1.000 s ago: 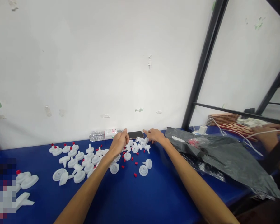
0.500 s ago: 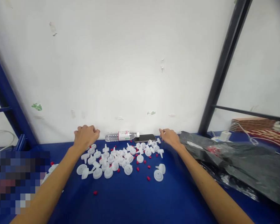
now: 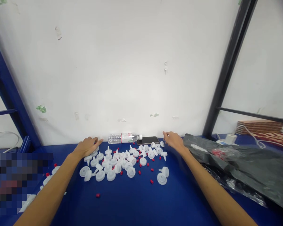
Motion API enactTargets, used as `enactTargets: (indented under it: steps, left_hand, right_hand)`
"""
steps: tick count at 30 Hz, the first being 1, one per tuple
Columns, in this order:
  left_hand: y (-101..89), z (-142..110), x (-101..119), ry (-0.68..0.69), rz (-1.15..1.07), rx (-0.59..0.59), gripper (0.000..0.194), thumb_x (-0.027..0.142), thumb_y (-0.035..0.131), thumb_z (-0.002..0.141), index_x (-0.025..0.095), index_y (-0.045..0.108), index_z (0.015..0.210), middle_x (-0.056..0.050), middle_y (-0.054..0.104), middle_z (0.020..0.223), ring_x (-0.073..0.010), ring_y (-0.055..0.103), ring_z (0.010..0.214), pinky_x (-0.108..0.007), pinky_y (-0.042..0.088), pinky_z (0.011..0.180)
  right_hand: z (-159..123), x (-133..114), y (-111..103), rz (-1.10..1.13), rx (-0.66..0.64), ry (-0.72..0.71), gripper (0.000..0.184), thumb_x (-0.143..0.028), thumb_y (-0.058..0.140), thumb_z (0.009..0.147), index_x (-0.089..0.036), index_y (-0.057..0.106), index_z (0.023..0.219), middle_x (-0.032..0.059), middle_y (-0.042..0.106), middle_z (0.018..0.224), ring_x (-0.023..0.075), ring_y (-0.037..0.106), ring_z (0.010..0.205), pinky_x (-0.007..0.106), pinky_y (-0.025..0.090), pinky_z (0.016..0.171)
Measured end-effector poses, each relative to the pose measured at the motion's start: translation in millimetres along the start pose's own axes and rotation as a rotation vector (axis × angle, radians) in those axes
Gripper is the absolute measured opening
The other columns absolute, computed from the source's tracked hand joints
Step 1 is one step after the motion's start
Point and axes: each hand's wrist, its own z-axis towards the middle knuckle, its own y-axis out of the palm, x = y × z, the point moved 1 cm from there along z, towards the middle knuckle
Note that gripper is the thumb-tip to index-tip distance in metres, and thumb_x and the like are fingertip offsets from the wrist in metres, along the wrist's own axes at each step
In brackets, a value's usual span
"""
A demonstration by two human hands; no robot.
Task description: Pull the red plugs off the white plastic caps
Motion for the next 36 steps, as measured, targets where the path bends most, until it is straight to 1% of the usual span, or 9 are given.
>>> enactTargets:
  steps: [2, 6, 8, 14, 19, 24, 27, 31, 36]
  left_hand:
    - [2.0, -2.6, 0.4, 0.025, 0.025, 0.002, 0.061, 0.066, 0.033, 0.095, 0.018, 0.065, 0.112, -0.011, 0.067, 0.108, -0.0255, 0.062, 0.103, -0.044, 0.046, 0.093]
    - [5.7, -3.0, -3.8, 0.027, 0.089, 0.003, 0.047, 0.058, 0.049, 0.094, 0.016, 0.064, 0.109, -0.009, 0.066, 0.110, -0.0224, 0.061, 0.102, -0.044, 0.047, 0.093]
    - [6.7, -1.3, -5.9, 0.013, 0.114, -0.005, 0.042, 0.053, 0.052, 0.095, 0.016, 0.063, 0.110, -0.008, 0.066, 0.110, -0.0213, 0.063, 0.100, -0.044, 0.050, 0.092]
    - [4.9, 2.7, -8.3, -0.004, 0.129, -0.042, 0.036, 0.047, 0.056, 0.096, 0.015, 0.065, 0.110, -0.007, 0.069, 0.107, -0.0201, 0.066, 0.099, -0.044, 0.054, 0.090]
    - [5.2, 2.4, -10.6, -0.023, 0.098, -0.024, 0.038, 0.047, 0.056, 0.096, 0.016, 0.065, 0.115, -0.007, 0.069, 0.111, -0.0216, 0.066, 0.103, -0.046, 0.054, 0.093]
    - [6.5, 1.5, -12.3, -0.068, 0.077, 0.006, 0.038, 0.049, 0.054, 0.096, 0.015, 0.067, 0.105, -0.006, 0.070, 0.102, -0.0203, 0.067, 0.097, -0.044, 0.054, 0.090]
    - [7.1, 1.5, -12.3, -0.082, 0.042, 0.020, 0.038, 0.050, 0.054, 0.096, 0.015, 0.067, 0.101, -0.006, 0.071, 0.098, -0.0195, 0.067, 0.094, -0.042, 0.055, 0.088]
    - [8.1, 2.8, -13.8, -0.119, -0.049, 0.058, 0.037, 0.049, 0.055, 0.096, 0.015, 0.067, 0.102, -0.006, 0.070, 0.098, -0.0193, 0.067, 0.093, -0.041, 0.055, 0.086]
    - [3.6, 5.2, -19.9, -0.205, -0.263, 0.177, 0.033, 0.046, 0.059, 0.095, 0.015, 0.066, 0.105, -0.006, 0.070, 0.100, -0.0197, 0.068, 0.093, -0.039, 0.056, 0.083]
  right_hand:
    - [0.6, 0.0, 0.8, 0.003, 0.001, -0.005, 0.054, -0.048, 0.033, 0.103, -0.018, 0.078, 0.100, 0.0170, 0.076, 0.100, 0.0263, 0.071, 0.090, 0.031, 0.045, 0.075]
    - [1.8, -0.9, 1.9, 0.011, 0.002, -0.016, 0.052, -0.048, 0.035, 0.103, -0.018, 0.077, 0.098, 0.0165, 0.075, 0.100, 0.0258, 0.071, 0.087, 0.030, 0.045, 0.072]
    - [1.9, -1.3, 1.8, 0.013, 0.005, -0.025, 0.051, -0.047, 0.035, 0.103, -0.019, 0.077, 0.098, 0.0157, 0.075, 0.099, 0.0251, 0.071, 0.085, 0.030, 0.045, 0.072]
    - [1.1, -0.7, 2.0, 0.010, 0.008, -0.043, 0.050, -0.047, 0.036, 0.103, -0.019, 0.076, 0.096, 0.0142, 0.076, 0.096, 0.0233, 0.070, 0.081, 0.030, 0.045, 0.072]
    - [1.4, -0.1, 3.2, 0.006, 0.004, -0.047, 0.049, -0.046, 0.037, 0.102, -0.018, 0.077, 0.098, 0.0148, 0.076, 0.095, 0.0232, 0.070, 0.081, 0.029, 0.044, 0.071]
    - [1.6, -0.6, 4.0, 0.003, 0.006, -0.053, 0.050, -0.046, 0.036, 0.103, -0.019, 0.077, 0.098, 0.0142, 0.076, 0.095, 0.0237, 0.070, 0.082, 0.030, 0.044, 0.072]
    - [1.2, -0.8, 3.7, 0.000, 0.012, -0.056, 0.048, -0.046, 0.036, 0.103, -0.020, 0.076, 0.096, 0.0131, 0.076, 0.093, 0.0236, 0.070, 0.082, 0.030, 0.045, 0.074]
    - [0.3, -1.5, 1.8, 0.006, 0.024, -0.060, 0.048, -0.046, 0.037, 0.103, -0.019, 0.076, 0.095, 0.0134, 0.076, 0.091, 0.0233, 0.069, 0.081, 0.030, 0.044, 0.073]
    - [0.4, -1.9, 0.1, 0.024, 0.041, -0.069, 0.049, -0.045, 0.037, 0.103, -0.017, 0.077, 0.094, 0.0143, 0.076, 0.090, 0.0228, 0.069, 0.080, 0.028, 0.043, 0.070]
